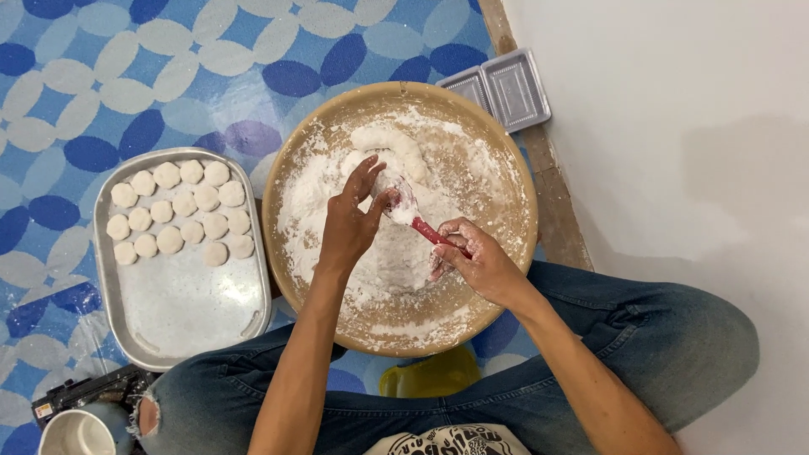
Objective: Pinching off small portions of dough, rolling them into uniform balls in a bowl of flour, and arranging them on a metal tray.
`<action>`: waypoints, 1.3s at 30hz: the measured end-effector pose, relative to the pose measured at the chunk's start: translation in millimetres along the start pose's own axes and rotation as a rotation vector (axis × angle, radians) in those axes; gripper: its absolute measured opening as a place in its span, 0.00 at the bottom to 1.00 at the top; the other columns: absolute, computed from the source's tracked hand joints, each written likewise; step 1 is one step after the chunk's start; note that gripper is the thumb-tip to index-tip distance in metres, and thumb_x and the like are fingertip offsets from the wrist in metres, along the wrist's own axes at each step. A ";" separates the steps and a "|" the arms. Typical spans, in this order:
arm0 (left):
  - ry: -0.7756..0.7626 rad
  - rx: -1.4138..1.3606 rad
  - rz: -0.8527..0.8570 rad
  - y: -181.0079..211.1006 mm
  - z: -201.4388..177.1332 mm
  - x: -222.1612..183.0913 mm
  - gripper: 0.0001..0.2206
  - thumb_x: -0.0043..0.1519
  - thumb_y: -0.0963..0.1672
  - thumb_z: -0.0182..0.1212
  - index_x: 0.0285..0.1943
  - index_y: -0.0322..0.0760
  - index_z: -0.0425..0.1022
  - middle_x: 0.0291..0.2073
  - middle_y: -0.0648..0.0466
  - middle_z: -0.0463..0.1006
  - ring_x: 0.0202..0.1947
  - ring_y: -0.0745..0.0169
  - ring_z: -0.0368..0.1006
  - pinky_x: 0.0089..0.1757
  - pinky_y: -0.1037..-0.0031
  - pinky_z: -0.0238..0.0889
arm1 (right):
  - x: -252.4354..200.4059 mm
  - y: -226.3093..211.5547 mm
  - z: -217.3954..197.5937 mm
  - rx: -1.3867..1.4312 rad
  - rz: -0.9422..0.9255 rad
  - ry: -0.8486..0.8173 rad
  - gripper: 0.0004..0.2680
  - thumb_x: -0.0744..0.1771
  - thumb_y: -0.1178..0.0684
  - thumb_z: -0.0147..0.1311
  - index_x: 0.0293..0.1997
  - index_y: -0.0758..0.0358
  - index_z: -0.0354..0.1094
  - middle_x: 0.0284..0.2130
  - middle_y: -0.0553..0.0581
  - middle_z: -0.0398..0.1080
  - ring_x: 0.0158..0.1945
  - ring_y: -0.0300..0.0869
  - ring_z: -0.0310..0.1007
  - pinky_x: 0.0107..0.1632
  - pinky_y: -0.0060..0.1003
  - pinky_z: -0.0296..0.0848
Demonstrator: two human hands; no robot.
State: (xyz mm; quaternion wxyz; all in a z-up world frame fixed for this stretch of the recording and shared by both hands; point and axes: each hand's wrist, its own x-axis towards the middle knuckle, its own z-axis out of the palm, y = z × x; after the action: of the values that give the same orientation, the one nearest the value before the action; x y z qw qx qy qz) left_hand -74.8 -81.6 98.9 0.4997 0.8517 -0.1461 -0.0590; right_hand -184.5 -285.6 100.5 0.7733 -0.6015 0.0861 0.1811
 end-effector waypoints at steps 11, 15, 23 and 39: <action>0.078 -0.404 -0.201 17.3 -6.5 4.7 0.21 0.69 0.42 0.55 0.72 0.36 0.63 0.63 0.39 0.72 0.65 0.41 0.67 0.62 0.55 0.60 | 2.1 -9.6 0.6 -0.058 -0.023 0.190 0.11 0.69 0.51 0.54 0.53 0.64 0.61 0.37 0.60 0.77 0.41 0.42 0.79 0.45 0.35 0.77; 0.159 -1.027 -0.484 36.3 1.8 -4.3 0.24 0.67 0.41 0.56 0.71 0.25 0.60 0.63 0.29 0.69 0.64 0.31 0.68 0.61 0.51 0.62 | -4.2 -24.6 18.4 -0.570 0.026 0.296 0.11 0.68 0.47 0.57 0.53 0.58 0.68 0.44 0.64 0.78 0.52 0.54 0.78 0.53 0.45 0.77; 0.209 -1.302 -0.759 -11.0 -0.4 3.1 0.29 0.60 0.57 0.62 0.60 0.32 0.72 0.51 0.43 0.77 0.51 0.46 0.78 0.55 0.58 0.72 | 9.2 21.5 8.0 -1.310 -0.704 0.384 0.04 0.70 0.52 0.51 0.47 0.54 0.69 0.34 0.52 0.72 0.36 0.46 0.75 0.37 0.41 0.73; 0.049 -0.200 -0.027 48.3 -24.1 -6.2 0.35 0.50 0.37 0.78 0.69 0.33 0.68 0.65 0.43 0.71 0.66 0.35 0.64 0.62 0.57 0.64 | 5.9 -8.4 -5.2 -1.042 -0.586 0.367 0.09 0.68 0.56 0.56 0.53 0.57 0.73 0.38 0.58 0.78 0.40 0.54 0.79 0.40 0.48 0.73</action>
State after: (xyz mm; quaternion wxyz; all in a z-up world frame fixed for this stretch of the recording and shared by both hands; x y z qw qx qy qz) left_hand -84.0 -81.7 152.4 0.5848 0.8007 -0.1159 -0.0592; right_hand -175.4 -291.3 104.6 0.3684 -0.9196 -0.0507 -0.1265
